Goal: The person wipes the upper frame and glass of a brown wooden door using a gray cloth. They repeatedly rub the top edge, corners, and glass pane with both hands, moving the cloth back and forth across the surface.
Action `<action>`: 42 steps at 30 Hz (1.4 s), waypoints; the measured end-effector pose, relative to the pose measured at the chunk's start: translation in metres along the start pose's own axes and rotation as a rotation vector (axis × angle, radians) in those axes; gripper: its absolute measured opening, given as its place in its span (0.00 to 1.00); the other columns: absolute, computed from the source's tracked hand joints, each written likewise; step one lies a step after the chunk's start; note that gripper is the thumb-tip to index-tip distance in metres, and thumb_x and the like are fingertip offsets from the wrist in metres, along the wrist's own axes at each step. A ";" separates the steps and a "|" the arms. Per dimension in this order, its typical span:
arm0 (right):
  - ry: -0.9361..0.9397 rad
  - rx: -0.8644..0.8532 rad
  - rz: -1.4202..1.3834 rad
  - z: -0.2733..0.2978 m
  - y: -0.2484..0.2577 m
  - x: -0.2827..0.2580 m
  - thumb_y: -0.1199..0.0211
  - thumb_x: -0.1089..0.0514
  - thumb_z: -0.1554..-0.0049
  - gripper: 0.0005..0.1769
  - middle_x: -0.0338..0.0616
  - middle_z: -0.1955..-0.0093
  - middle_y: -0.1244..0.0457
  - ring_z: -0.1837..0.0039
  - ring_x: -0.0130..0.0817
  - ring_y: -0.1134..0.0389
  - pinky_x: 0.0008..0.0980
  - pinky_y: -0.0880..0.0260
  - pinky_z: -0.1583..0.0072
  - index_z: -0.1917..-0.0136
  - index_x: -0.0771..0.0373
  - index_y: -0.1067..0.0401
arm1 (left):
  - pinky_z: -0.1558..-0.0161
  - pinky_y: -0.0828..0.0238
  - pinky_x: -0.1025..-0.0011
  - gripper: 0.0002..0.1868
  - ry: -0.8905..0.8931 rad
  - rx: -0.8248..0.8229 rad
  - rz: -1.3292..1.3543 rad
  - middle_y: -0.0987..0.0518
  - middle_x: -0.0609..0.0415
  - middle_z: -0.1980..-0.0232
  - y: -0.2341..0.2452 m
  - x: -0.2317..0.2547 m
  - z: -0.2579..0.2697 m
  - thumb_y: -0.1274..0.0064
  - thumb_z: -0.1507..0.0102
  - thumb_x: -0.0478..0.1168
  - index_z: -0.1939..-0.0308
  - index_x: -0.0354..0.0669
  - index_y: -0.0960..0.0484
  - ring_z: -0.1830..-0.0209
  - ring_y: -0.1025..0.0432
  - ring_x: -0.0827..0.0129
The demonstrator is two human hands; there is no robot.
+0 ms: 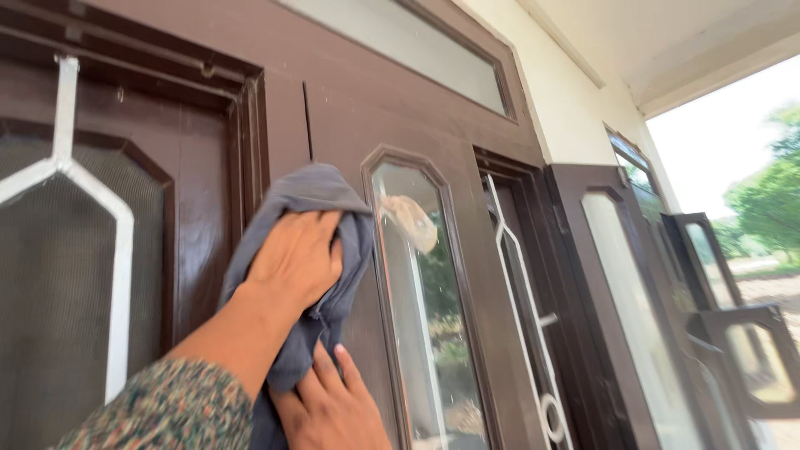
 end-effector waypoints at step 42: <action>-0.111 0.779 0.303 -0.142 -0.061 0.063 0.51 0.46 0.39 0.27 0.56 0.25 0.42 0.28 0.54 0.38 0.58 0.45 0.32 0.32 0.61 0.32 | 0.36 0.42 0.54 0.27 -0.062 0.348 -0.469 0.25 0.51 0.37 -0.001 -0.035 -0.083 0.55 0.38 0.46 0.34 0.48 0.29 0.37 0.31 0.58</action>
Point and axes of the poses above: each hand's wrist, its own z-axis away from the middle knuckle, its own y-axis out of the back of the hand, x = y × z, the point moved 4 cm from there along -z, towards the middle knuckle
